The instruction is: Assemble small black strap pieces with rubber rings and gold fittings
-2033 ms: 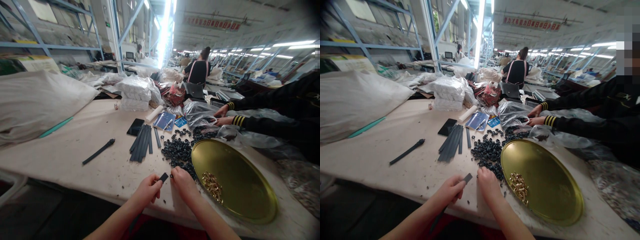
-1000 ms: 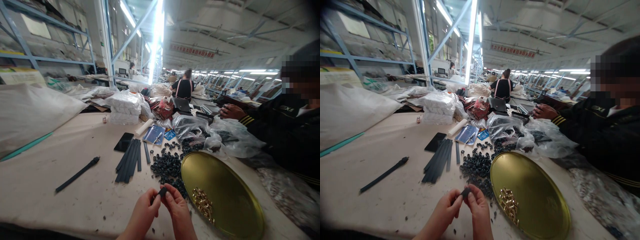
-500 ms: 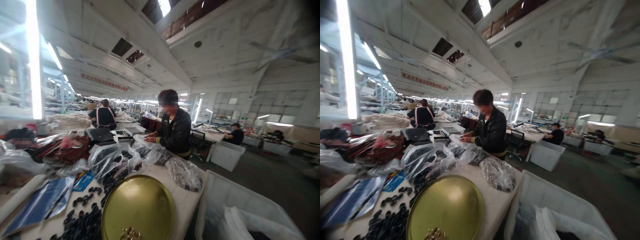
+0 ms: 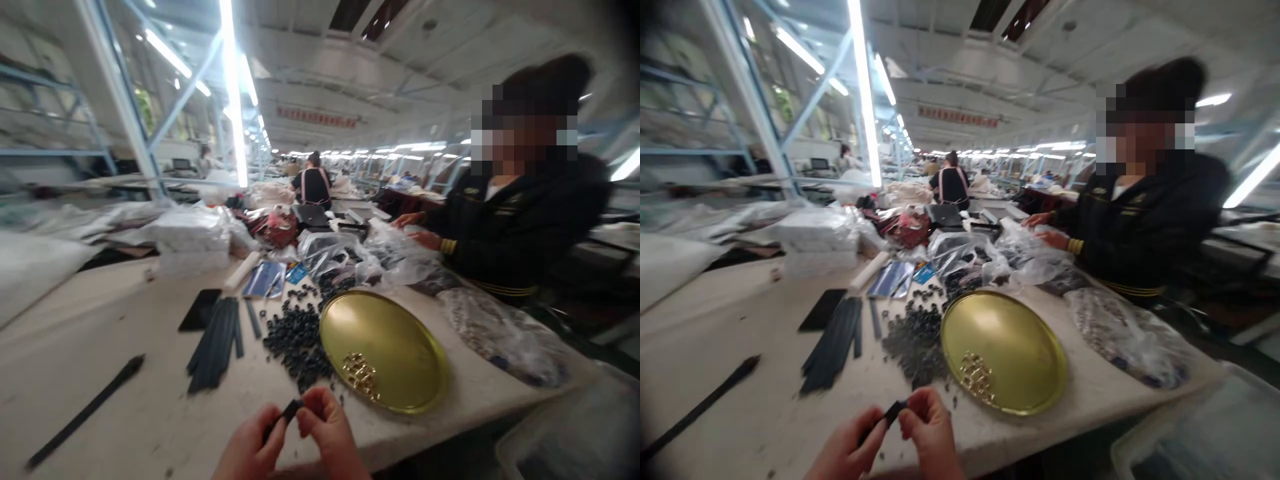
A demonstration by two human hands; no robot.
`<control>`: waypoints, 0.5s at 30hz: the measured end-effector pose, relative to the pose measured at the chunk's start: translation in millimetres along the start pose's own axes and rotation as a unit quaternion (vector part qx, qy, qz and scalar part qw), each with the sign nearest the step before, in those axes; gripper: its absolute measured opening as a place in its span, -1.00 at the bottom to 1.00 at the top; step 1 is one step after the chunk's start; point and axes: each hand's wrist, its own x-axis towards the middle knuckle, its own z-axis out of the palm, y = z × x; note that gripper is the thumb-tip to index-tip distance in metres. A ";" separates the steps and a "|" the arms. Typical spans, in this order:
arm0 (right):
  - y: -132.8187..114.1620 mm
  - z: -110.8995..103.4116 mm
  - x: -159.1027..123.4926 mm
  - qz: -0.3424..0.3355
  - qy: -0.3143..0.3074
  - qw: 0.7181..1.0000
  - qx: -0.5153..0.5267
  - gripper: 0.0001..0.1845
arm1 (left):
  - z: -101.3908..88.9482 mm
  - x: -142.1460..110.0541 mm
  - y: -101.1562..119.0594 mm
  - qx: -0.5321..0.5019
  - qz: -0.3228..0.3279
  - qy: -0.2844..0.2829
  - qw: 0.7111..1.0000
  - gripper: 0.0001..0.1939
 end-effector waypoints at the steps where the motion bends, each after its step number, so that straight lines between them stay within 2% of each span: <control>1: 3.4 -0.2 -0.6 0.020 0.018 1.000 0.009 -0.64 | 0.3 -4.5 1.1 0.005 -0.011 -0.005 1.000 -0.76; 4: 4.6 -3.8 -3.1 0.065 0.036 0.997 -0.021 -0.62 | -0.5 -10.1 7.5 0.047 -0.009 0.014 0.999 -0.80; 10: -2.6 -14.8 -4.1 0.067 0.006 0.989 -0.130 -0.66 | -6.8 -14.0 15.6 0.057 -0.020 -0.011 0.998 -0.80; 15: 1.4 -13.8 0.7 0.130 0.000 0.991 -0.028 -0.70 | 2.1 -2.8 13.6 0.014 0.000 0.006 1.000 -0.80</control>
